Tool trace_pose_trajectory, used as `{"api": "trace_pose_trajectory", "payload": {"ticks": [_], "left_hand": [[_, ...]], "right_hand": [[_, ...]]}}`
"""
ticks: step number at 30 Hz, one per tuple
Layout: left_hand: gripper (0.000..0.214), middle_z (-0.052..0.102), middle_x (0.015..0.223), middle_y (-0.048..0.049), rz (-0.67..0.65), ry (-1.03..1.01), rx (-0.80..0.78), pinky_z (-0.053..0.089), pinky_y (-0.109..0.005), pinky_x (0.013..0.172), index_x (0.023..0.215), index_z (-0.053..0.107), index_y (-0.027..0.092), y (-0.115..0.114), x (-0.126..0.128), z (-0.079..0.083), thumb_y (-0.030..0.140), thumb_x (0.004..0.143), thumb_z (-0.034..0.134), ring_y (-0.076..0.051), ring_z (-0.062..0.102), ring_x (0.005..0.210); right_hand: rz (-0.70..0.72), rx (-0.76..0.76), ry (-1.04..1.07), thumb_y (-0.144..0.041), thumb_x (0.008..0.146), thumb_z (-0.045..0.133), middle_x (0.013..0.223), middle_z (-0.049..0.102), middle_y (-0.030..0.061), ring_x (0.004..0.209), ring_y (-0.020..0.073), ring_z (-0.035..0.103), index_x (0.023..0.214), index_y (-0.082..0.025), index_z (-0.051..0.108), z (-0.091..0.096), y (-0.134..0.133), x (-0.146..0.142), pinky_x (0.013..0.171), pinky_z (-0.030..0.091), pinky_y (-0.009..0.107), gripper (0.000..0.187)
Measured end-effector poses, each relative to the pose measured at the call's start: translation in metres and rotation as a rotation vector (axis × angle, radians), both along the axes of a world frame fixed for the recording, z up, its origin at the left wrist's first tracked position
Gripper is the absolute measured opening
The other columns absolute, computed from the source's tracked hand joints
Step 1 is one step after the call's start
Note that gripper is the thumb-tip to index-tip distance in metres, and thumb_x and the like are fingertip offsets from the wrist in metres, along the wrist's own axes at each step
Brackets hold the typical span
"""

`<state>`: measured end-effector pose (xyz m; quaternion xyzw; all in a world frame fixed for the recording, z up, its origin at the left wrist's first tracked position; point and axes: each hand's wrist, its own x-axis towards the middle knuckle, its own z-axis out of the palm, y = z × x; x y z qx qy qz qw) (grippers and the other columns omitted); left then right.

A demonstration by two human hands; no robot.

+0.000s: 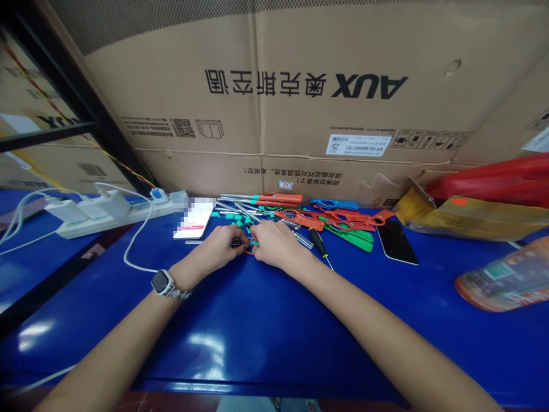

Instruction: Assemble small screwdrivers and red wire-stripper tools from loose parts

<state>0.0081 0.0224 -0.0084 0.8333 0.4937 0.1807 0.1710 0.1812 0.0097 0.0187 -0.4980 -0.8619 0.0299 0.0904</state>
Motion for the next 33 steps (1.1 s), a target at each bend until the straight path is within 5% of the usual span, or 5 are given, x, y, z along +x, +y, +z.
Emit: {"api": "trace_pose_trajectory", "payload": {"ticks": [7, 12, 18, 23, 33], "left_hand": [[0.020, 0.072, 0.085, -0.0069, 0.002, -0.023, -0.001, 0.048, -0.030, 0.074, 0.075, 0.070, 0.017, 0.000, 0.002, -0.007, 0.003, 0.076, 0.057, -0.021, 0.066, 0.079], [0.015, 0.069, 0.084, -0.0061, -0.007, -0.001, 0.009, 0.048, -0.030, 0.073, 0.082, 0.067, 0.017, 0.000, 0.002, -0.004, 0.006, 0.079, 0.058, -0.021, 0.065, 0.079], [0.011, 0.060, 0.106, -0.0074, -0.063, 0.057, 0.137, 0.050, -0.035, 0.084, 0.091, 0.063, 0.019, -0.008, 0.004, 0.007, 0.012, 0.083, 0.061, -0.023, 0.061, 0.096], [0.013, 0.055, 0.115, -0.0090, -0.123, 0.146, 0.224, 0.048, -0.042, 0.092, 0.098, 0.065, 0.020, -0.013, 0.005, 0.012, 0.015, 0.086, 0.061, -0.027, 0.054, 0.108], [0.037, 0.055, 0.118, -0.0090, -0.246, 0.308, 0.217, 0.047, -0.042, 0.089, 0.114, 0.072, 0.028, -0.025, 0.010, 0.020, 0.011, 0.087, 0.052, -0.028, 0.052, 0.112]], "right_hand": [[-0.018, -0.052, -0.151, -0.013, 0.080, 0.062, 0.080, 0.072, 0.0115, 0.079, 0.0277, 0.068, 0.082, -0.018, 0.072, 0.016, -0.003, -0.011, 0.065, 0.043, 0.033, 0.011], [0.075, 0.062, -0.153, -0.006, 0.085, 0.055, 0.095, 0.070, 0.0162, 0.091, 0.0292, 0.066, 0.092, -0.012, 0.073, 0.002, -0.010, -0.005, 0.079, 0.044, 0.038, 0.021], [0.119, -0.001, 0.131, -0.022, 0.096, 0.051, 0.092, 0.063, 0.0071, 0.092, 0.0224, 0.059, 0.113, -0.022, 0.070, -0.026, -0.017, 0.029, 0.080, 0.041, 0.036, 0.026], [0.094, -0.009, 0.377, -0.011, 0.089, 0.054, 0.099, 0.062, 0.0054, 0.094, 0.0191, 0.058, 0.129, -0.021, 0.059, -0.032, -0.017, 0.052, 0.088, 0.040, 0.037, 0.041], [0.089, 0.196, 0.173, -0.025, 0.095, 0.053, 0.115, 0.060, 0.0116, 0.111, 0.0269, 0.053, 0.120, -0.021, 0.066, -0.029, -0.018, 0.071, 0.092, 0.038, 0.043, 0.029]]}}
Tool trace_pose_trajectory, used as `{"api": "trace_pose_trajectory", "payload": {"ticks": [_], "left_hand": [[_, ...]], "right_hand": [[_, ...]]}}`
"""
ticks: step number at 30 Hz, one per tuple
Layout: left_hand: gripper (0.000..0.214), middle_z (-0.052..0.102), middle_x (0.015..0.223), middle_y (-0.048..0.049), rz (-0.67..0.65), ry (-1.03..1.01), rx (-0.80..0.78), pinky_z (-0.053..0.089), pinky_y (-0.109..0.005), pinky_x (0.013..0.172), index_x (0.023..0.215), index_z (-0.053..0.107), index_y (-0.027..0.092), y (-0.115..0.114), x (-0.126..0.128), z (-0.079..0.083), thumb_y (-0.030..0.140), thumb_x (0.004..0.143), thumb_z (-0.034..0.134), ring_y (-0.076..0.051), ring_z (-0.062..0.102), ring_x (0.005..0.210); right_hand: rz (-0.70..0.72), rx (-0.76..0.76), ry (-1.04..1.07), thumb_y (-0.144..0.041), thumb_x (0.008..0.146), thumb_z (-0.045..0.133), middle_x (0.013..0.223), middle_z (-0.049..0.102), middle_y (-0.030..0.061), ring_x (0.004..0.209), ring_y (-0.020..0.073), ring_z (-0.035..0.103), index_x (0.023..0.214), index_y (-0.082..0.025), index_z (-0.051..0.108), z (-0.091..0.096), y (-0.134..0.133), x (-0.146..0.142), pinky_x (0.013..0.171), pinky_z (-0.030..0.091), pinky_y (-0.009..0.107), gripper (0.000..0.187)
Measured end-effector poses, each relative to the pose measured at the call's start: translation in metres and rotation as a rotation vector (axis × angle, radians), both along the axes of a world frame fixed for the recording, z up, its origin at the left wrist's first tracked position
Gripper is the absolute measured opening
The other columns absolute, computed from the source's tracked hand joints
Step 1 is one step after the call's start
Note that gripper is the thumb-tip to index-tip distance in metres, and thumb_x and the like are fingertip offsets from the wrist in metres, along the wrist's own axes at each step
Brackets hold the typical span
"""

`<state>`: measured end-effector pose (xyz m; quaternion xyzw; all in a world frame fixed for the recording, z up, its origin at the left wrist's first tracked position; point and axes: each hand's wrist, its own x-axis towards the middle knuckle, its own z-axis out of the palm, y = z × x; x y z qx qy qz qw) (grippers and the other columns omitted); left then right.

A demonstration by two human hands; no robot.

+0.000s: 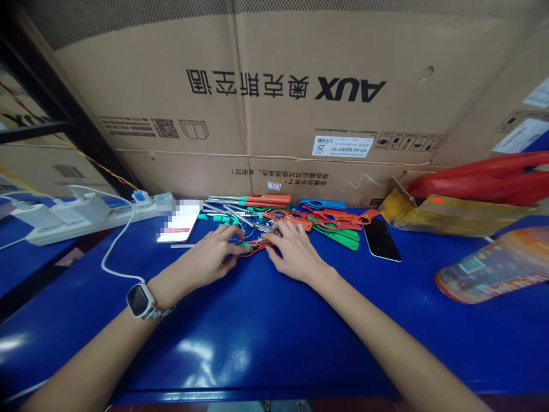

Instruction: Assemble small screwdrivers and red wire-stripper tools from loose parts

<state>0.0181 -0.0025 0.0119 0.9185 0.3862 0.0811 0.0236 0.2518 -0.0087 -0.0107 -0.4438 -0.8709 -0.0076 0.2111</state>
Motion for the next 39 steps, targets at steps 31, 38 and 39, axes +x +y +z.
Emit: {"api": "trace_pose_trajectory", "payload": {"ticks": [31, 38, 39], "left_hand": [[0.037, 0.062, 0.125, -0.0048, 0.005, 0.050, -0.025, 0.046, -0.043, 0.087, 0.107, 0.075, 0.028, 0.002, -0.004, 0.004, 0.014, 0.085, 0.049, -0.028, 0.054, 0.111], [0.036, 0.062, 0.124, -0.0056, 0.009, 0.034, -0.035, 0.046, -0.044, 0.087, 0.105, 0.076, 0.027, 0.002, -0.004, 0.002, 0.014, 0.086, 0.049, -0.028, 0.055, 0.112], [0.036, 0.062, 0.124, -0.0055, 0.012, 0.032, -0.036, 0.046, -0.044, 0.087, 0.105, 0.075, 0.027, 0.002, -0.004, 0.002, 0.014, 0.086, 0.048, -0.028, 0.055, 0.111]], "right_hand": [[0.209, -0.001, -0.300, -0.019, 0.095, 0.049, 0.104, 0.060, 0.0120, 0.091, 0.0227, 0.053, 0.124, -0.017, 0.065, 0.012, 0.030, -0.004, 0.079, 0.042, 0.035, 0.034], [0.177, 0.014, -0.185, -0.022, 0.099, 0.042, 0.106, 0.055, 0.0144, 0.098, 0.0248, 0.051, 0.131, -0.018, 0.061, -0.003, 0.022, -0.004, 0.084, 0.045, 0.040, 0.037], [0.171, 0.010, -0.154, -0.022, 0.099, 0.042, 0.109, 0.055, 0.0149, 0.101, 0.0255, 0.051, 0.132, -0.018, 0.060, -0.006, 0.021, -0.004, 0.085, 0.046, 0.042, 0.037]]}}
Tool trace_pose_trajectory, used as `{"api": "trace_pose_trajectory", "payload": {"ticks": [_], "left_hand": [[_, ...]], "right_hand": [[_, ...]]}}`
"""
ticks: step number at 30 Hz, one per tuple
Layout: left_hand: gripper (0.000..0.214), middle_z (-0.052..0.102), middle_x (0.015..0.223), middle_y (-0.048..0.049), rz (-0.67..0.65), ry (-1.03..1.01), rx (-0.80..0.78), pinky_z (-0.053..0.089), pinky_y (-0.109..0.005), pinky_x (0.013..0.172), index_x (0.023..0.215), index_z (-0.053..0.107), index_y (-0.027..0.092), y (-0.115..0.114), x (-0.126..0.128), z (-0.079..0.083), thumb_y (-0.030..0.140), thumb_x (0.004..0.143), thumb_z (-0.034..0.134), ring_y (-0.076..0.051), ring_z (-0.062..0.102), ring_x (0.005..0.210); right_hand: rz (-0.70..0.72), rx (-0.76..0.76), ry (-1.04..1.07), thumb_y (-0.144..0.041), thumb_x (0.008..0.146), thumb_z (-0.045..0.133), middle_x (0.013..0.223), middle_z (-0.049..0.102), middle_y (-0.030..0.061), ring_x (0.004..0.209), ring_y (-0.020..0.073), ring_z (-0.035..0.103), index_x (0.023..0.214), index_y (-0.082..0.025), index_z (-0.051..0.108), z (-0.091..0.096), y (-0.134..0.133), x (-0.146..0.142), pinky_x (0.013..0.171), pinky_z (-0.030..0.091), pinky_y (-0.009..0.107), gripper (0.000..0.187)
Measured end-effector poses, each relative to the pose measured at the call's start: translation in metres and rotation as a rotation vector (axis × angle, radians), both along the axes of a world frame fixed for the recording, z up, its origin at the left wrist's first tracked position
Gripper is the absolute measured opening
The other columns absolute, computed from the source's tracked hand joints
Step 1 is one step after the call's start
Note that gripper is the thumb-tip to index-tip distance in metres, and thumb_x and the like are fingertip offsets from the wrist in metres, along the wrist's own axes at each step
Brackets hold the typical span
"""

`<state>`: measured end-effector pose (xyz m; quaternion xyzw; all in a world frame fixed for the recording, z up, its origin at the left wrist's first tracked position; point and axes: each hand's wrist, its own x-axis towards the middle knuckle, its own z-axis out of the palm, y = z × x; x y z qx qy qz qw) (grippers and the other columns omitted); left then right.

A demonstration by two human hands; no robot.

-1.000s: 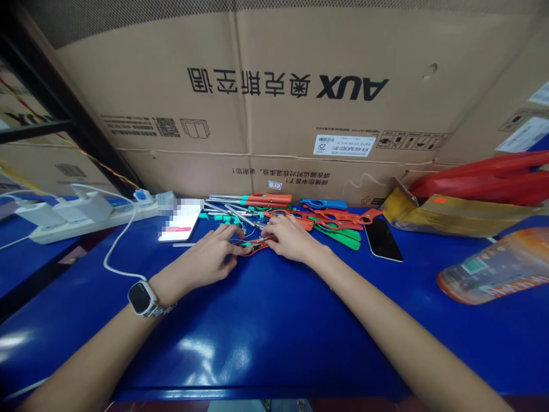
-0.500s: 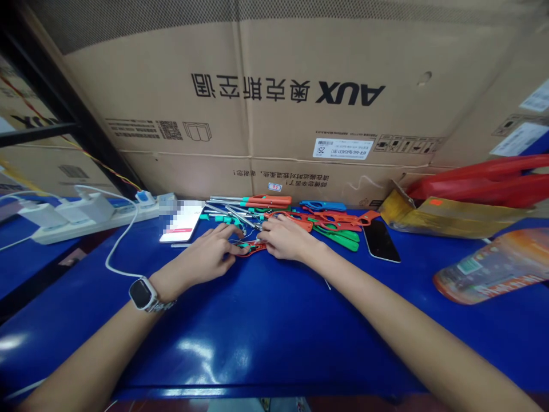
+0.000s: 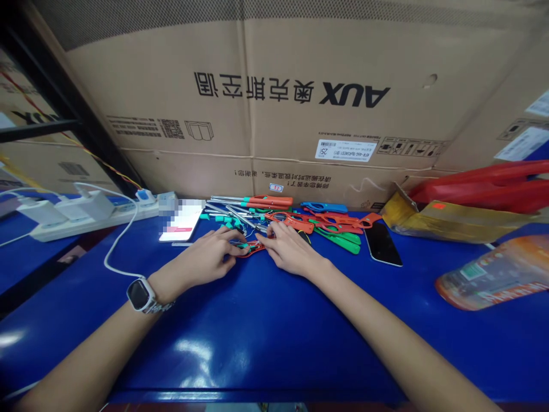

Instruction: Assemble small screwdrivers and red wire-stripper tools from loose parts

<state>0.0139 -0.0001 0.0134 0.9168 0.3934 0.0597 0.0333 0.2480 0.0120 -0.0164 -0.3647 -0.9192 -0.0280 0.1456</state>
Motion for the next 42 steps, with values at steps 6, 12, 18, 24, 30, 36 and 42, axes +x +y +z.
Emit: {"api": "trace_pose_trajectory", "payload": {"ticks": [6, 12, 18, 24, 30, 36, 42], "left_hand": [[0.035, 0.063, 0.121, -0.0062, -0.004, -0.022, 0.005, 0.045, -0.042, 0.086, 0.106, 0.075, 0.027, 0.001, -0.002, -0.003, 0.015, 0.086, 0.049, -0.027, 0.057, 0.108], [0.035, 0.063, 0.120, -0.0060, -0.012, -0.019, -0.001, 0.045, -0.041, 0.087, 0.106, 0.075, 0.028, 0.002, -0.002, -0.002, 0.015, 0.086, 0.049, -0.026, 0.056, 0.108], [0.035, 0.062, 0.121, -0.0060, -0.001, -0.023, -0.010, 0.045, -0.043, 0.088, 0.106, 0.075, 0.028, 0.001, -0.001, -0.003, 0.017, 0.087, 0.048, -0.026, 0.056, 0.108], [0.036, 0.063, 0.119, -0.0066, -0.007, -0.035, 0.000, 0.045, -0.042, 0.087, 0.106, 0.076, 0.028, 0.001, -0.002, -0.004, 0.016, 0.087, 0.048, -0.026, 0.057, 0.108], [0.037, 0.063, 0.120, -0.0067, -0.011, -0.040, 0.006, 0.045, -0.043, 0.086, 0.107, 0.075, 0.028, 0.001, -0.002, -0.005, 0.015, 0.086, 0.048, -0.026, 0.057, 0.107], [0.035, 0.062, 0.120, -0.0069, -0.005, -0.044, -0.001, 0.045, -0.042, 0.087, 0.106, 0.075, 0.028, 0.002, -0.002, -0.006, 0.017, 0.087, 0.048, -0.026, 0.057, 0.107], [0.036, 0.062, 0.119, -0.0066, -0.005, -0.035, -0.009, 0.045, -0.041, 0.085, 0.106, 0.075, 0.028, 0.002, -0.002, -0.004, 0.016, 0.086, 0.048, -0.026, 0.058, 0.107]], "right_hand": [[-0.049, -0.088, 0.189, -0.023, 0.098, 0.046, 0.113, 0.057, 0.0126, 0.106, 0.0248, 0.054, 0.127, -0.021, 0.063, -0.009, -0.001, 0.001, 0.093, 0.047, 0.044, 0.033], [-0.025, -0.131, 0.255, -0.019, 0.091, 0.060, 0.103, 0.061, 0.0084, 0.095, 0.0202, 0.059, 0.093, -0.018, 0.070, 0.002, 0.010, 0.002, 0.087, 0.049, 0.038, 0.011], [0.039, -0.104, 0.376, -0.012, 0.090, 0.058, 0.095, 0.068, 0.0067, 0.093, 0.0201, 0.061, 0.084, -0.018, 0.067, -0.006, 0.008, 0.001, 0.089, 0.048, 0.038, 0.012], [-0.040, -0.158, 0.433, -0.015, 0.090, 0.058, 0.103, 0.065, 0.0083, 0.097, 0.0207, 0.061, 0.111, -0.019, 0.067, -0.011, 0.005, 0.004, 0.088, 0.051, 0.038, 0.023], [-0.048, -0.103, 0.254, -0.024, 0.094, 0.057, 0.100, 0.062, 0.0087, 0.098, 0.0219, 0.058, 0.099, -0.020, 0.073, -0.004, 0.007, 0.006, 0.091, 0.047, 0.041, 0.017], [-0.016, -0.108, 0.374, -0.024, 0.096, 0.055, 0.107, 0.069, 0.0079, 0.102, 0.0213, 0.062, 0.106, -0.021, 0.069, -0.005, 0.005, 0.003, 0.094, 0.046, 0.042, 0.018], [-0.016, -0.196, 0.551, -0.017, 0.092, 0.056, 0.101, 0.068, 0.0085, 0.092, 0.0194, 0.064, 0.098, -0.019, 0.069, -0.014, 0.007, -0.001, 0.081, 0.053, 0.036, 0.014]]}}
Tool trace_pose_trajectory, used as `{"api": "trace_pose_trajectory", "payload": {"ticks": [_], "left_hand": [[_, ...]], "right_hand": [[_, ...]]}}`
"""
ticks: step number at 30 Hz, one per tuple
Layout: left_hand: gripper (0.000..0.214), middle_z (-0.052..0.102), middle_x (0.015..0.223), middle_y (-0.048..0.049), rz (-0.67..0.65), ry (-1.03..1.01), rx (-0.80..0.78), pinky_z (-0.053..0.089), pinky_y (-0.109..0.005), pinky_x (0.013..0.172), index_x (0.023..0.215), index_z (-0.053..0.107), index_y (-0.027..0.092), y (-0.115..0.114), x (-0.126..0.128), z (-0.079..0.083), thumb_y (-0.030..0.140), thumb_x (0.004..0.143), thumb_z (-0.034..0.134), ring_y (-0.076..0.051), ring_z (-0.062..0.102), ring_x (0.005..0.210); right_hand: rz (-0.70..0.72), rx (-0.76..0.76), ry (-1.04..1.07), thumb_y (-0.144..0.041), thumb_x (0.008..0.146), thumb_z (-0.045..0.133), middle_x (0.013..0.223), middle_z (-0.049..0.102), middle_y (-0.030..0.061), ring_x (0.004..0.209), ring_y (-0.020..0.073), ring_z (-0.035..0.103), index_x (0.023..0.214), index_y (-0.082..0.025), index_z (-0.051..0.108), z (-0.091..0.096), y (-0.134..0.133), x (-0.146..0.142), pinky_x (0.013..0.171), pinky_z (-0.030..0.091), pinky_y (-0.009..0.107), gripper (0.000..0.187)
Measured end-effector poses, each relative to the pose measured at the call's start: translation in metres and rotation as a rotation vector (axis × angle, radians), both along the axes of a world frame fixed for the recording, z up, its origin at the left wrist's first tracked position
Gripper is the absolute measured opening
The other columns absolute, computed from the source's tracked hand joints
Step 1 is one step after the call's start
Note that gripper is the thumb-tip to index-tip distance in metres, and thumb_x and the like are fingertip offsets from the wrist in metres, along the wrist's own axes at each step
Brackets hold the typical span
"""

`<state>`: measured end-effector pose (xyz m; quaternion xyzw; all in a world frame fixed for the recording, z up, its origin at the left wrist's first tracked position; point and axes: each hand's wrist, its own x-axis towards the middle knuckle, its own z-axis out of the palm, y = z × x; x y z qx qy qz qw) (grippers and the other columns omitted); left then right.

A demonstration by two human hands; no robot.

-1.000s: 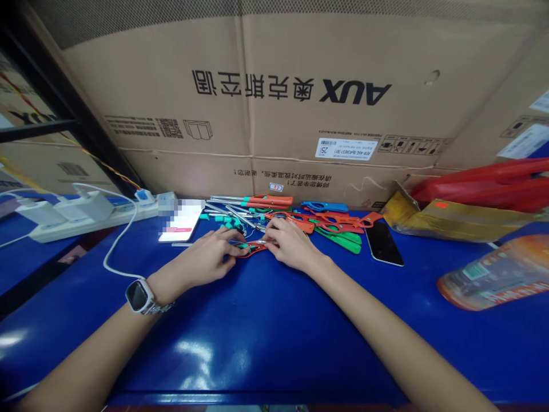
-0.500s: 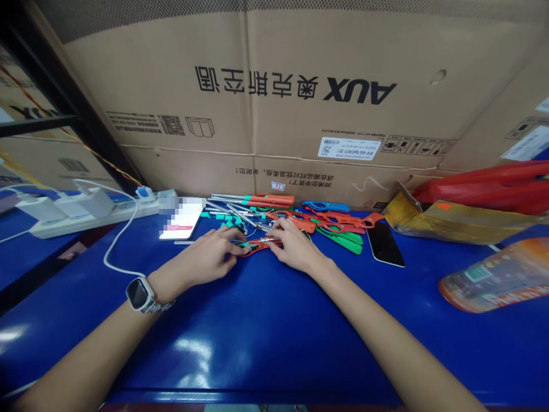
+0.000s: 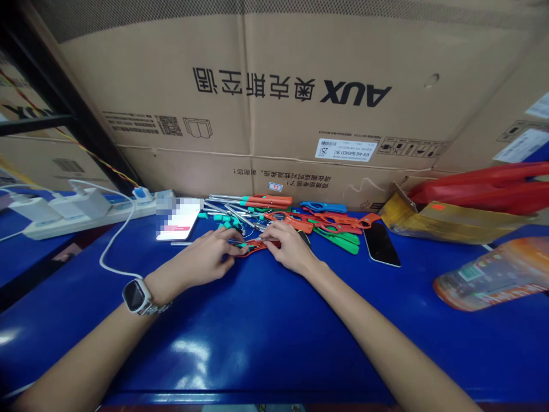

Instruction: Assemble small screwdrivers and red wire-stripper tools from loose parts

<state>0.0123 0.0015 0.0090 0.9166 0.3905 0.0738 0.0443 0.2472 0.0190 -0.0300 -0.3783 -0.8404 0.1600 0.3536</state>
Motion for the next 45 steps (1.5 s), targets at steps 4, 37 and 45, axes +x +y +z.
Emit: {"api": "trace_pose_trajectory", "payload": {"ticks": [4, 37, 45], "left_hand": [[0.036, 0.062, 0.118, -0.0071, 0.006, -0.011, 0.001, 0.045, -0.042, 0.086, 0.106, 0.075, 0.028, -0.001, 0.000, 0.000, 0.016, 0.087, 0.048, -0.026, 0.058, 0.106], [0.036, 0.062, 0.118, -0.0064, 0.014, -0.013, -0.026, 0.045, -0.044, 0.088, 0.106, 0.075, 0.028, -0.001, 0.000, -0.001, 0.016, 0.087, 0.047, -0.026, 0.058, 0.107], [0.035, 0.063, 0.118, -0.0070, 0.025, -0.007, -0.016, 0.045, -0.043, 0.087, 0.104, 0.075, 0.027, -0.002, 0.000, 0.000, 0.015, 0.086, 0.047, -0.026, 0.059, 0.104]], "right_hand": [[-0.015, 0.034, -0.011, -0.017, 0.091, 0.057, 0.099, 0.068, 0.0078, 0.092, 0.0196, 0.064, 0.098, -0.019, 0.069, -0.004, 0.001, 0.000, 0.085, 0.052, 0.037, 0.014], [-0.070, -0.017, 0.030, -0.031, 0.089, 0.067, 0.106, 0.069, 0.0059, 0.108, 0.0225, 0.060, 0.103, -0.024, 0.070, -0.008, 0.004, 0.002, 0.099, 0.044, 0.043, 0.015], [-0.065, 0.030, -0.014, -0.031, 0.089, 0.068, 0.100, 0.067, 0.0062, 0.104, 0.0227, 0.055, 0.097, -0.024, 0.074, -0.005, 0.002, 0.000, 0.097, 0.042, 0.044, 0.013]]}}
